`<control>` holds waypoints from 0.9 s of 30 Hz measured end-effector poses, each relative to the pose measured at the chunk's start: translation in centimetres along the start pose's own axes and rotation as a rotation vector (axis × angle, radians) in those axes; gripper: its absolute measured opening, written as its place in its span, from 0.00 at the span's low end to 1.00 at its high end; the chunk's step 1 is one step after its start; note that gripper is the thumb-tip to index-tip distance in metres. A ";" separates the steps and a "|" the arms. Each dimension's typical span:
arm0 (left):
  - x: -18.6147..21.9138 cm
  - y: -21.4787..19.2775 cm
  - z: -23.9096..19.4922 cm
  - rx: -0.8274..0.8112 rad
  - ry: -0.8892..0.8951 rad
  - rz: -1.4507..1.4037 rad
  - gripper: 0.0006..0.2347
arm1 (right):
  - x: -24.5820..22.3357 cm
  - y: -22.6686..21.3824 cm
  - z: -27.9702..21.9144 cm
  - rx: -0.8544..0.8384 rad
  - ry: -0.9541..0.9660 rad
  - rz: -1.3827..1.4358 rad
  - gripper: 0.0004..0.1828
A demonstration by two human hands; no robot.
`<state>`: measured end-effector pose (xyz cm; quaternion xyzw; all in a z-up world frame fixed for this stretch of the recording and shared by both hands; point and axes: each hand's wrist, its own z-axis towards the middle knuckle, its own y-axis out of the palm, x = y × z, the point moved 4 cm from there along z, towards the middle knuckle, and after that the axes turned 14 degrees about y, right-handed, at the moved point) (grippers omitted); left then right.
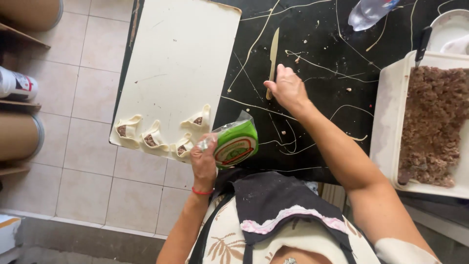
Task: The person folds circular dough wrappers around a meat filling to create dumplings, placing the finished items on a white tray. They then unwrap a stack of fresh dough circles from a plastic bag and arrange them on the black countertop.
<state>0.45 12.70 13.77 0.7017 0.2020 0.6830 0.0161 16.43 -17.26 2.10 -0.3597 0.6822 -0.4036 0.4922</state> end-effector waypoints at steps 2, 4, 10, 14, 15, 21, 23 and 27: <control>0.7 -0.2 -0.6 -0.022 0.076 0.284 0.06 | 0.2 3.8 1.3 0.094 0.019 -0.158 0.41; -0.5 -1.0 0.1 -0.103 0.170 0.345 0.07 | 1.9 4.9 2.1 0.082 0.029 -0.191 0.34; -2.6 1.0 0.9 -0.203 0.306 0.400 0.08 | 7.9 5.2 -1.2 0.040 0.147 -0.278 0.25; -2.5 3.9 1.8 -0.262 0.468 0.441 0.08 | 11.3 3.4 -4.8 0.202 0.048 -0.310 0.19; -2.7 4.7 2.0 -0.277 0.474 0.437 0.08 | 10.7 1.3 -6.7 0.213 0.061 -0.306 0.19; -4.3 9.4 4.4 -0.317 0.665 0.591 0.07 | 7.4 -9.1 -20.6 0.052 0.416 0.548 0.22; -4.7 10.8 5.1 -0.326 0.753 0.709 0.06 | 6.1 -10.4 -25.1 0.036 0.402 0.692 0.16; -5.3 12.9 5.9 -0.319 0.843 0.755 0.05 | 2.7 -10.2 -27.4 -0.095 0.368 0.756 0.13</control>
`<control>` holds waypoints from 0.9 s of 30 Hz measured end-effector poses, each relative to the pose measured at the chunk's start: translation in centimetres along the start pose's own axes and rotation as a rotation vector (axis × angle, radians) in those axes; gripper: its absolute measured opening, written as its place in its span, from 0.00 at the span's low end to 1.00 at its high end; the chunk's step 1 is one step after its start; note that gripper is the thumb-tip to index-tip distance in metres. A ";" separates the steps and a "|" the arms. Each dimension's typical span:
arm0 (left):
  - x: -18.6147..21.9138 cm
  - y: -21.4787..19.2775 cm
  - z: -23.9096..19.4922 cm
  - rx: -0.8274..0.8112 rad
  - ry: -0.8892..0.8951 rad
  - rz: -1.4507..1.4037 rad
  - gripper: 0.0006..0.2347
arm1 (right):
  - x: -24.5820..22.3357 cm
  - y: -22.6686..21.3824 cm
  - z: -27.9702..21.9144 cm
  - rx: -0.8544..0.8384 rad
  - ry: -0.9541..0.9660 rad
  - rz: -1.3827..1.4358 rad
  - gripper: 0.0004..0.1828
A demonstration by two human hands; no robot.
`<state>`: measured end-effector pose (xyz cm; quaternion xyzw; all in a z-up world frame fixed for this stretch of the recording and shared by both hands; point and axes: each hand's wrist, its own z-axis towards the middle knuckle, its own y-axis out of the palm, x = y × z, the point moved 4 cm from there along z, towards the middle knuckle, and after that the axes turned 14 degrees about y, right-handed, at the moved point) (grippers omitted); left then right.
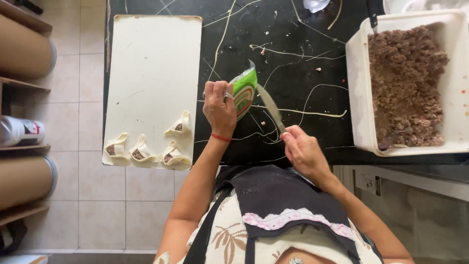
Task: The person folds circular dough wrappers around a meat filling to create dumplings, placing the finished items on a white tray. They then unwrap a stack of fresh dough circles from a plastic bag and arrange them on the black countertop.
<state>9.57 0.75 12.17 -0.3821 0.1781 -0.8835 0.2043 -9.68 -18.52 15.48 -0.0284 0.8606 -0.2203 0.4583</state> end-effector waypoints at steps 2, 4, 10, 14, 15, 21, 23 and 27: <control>0.4 0.3 0.4 0.001 0.069 0.084 0.04 | 1.1 1.0 0.8 -0.058 -0.018 -0.019 0.14; 0.5 0.9 0.5 -0.003 0.120 0.113 0.04 | 0.4 0.8 0.9 -0.069 -0.034 -0.016 0.14; 1.2 1.7 0.5 -0.025 0.419 0.293 0.03 | -0.6 1.3 1.4 -0.185 -0.047 0.033 0.14; 0.0 2.4 -0.5 0.000 0.674 0.412 0.05 | -1.2 1.8 1.1 -0.334 -0.013 0.278 0.15; 1.1 2.2 -0.5 0.000 0.676 0.409 0.05 | -1.3 2.0 1.9 -0.331 -0.013 0.280 0.15; 1.1 1.9 -0.8 0.012 0.737 0.364 0.08 | -1.1 -0.4 4.8 -0.099 -0.089 0.143 0.16; 0.7 0.7 -0.9 -0.022 0.578 0.276 0.05 | -1.1 -0.7 3.6 -0.106 -0.019 0.036 0.17; 0.7 -0.1 -1.6 -0.035 0.518 0.206 0.06 | 1.5 0.1 3.0 -0.118 -0.018 0.121 0.18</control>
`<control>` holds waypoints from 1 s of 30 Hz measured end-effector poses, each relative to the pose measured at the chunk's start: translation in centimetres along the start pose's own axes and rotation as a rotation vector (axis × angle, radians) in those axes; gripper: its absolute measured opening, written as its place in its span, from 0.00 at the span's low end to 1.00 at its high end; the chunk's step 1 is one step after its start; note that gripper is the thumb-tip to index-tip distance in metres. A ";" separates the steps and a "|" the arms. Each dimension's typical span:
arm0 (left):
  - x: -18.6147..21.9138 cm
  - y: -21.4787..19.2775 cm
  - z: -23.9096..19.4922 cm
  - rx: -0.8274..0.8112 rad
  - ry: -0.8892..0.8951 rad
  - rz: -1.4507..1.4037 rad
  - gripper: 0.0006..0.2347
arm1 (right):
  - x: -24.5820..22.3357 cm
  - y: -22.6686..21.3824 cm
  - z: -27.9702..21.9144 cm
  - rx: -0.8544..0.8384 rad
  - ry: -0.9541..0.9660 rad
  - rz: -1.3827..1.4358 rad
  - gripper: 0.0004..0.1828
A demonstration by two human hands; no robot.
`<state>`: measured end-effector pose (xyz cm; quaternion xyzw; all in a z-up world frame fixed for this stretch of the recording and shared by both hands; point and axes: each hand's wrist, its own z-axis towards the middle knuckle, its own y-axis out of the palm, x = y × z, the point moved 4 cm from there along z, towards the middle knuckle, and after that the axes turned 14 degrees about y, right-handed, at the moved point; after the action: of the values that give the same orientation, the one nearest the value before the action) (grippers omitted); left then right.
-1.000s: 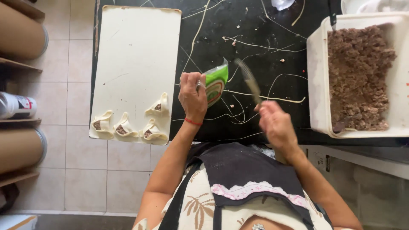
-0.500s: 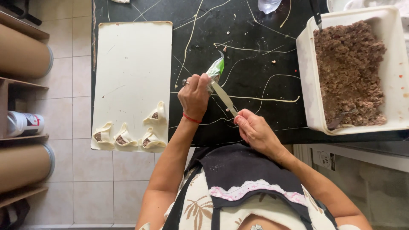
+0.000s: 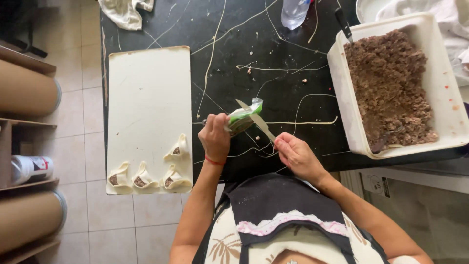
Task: The person folds circular dough wrappers around a meat filling to create dumplings, placing the finished items on a white tray. They then unwrap a stack of fresh dough circles from a plastic bag and arrange them on the black countertop.
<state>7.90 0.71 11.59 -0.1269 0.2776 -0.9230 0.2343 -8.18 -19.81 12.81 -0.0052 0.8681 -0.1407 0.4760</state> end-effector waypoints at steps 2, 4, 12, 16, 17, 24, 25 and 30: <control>-0.6 -0.1 -1.3 0.032 -0.157 -0.110 0.09 | 0.6 0.8 -0.6 -0.153 0.044 0.322 0.18; -0.8 -0.6 -1.2 0.054 -0.205 -0.147 0.10 | 1.2 0.7 -0.7 -0.181 0.039 0.428 0.17; -3.3 -1.5 -0.1 0.275 -0.545 -0.304 0.09 | 7.3 -4.3 -1.0 -0.021 0.053 0.506 0.18; -4.5 -2.1 -1.7 0.207 -0.692 -0.265 0.13 | 14.1 -9.4 -1.2 0.436 0.198 -0.053 0.14; -4.9 -1.0 -1.8 0.216 -0.737 -0.340 0.15 | 16.9 -10.3 -0.1 0.584 0.253 -0.274 0.17; -2.3 2.5 -5.1 -0.014 -0.716 -0.465 0.18 | 10.1 -6.2 -1.2 0.819 0.005 -1.122 0.35; -1.7 2.5 -4.7 -0.040 -0.694 -0.507 0.17 | 8.0 -5.5 -0.9 0.796 -0.201 -1.056 0.27; 0.3 0.0 -1.8 -0.109 -0.632 -0.549 0.15 | -2.8 0.7 0.2 0.473 -0.907 -0.648 0.16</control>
<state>6.98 1.38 10.12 -0.4853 0.1964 -0.8508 0.0464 -6.37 -18.78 14.86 -0.2229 0.4780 -0.4515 0.7197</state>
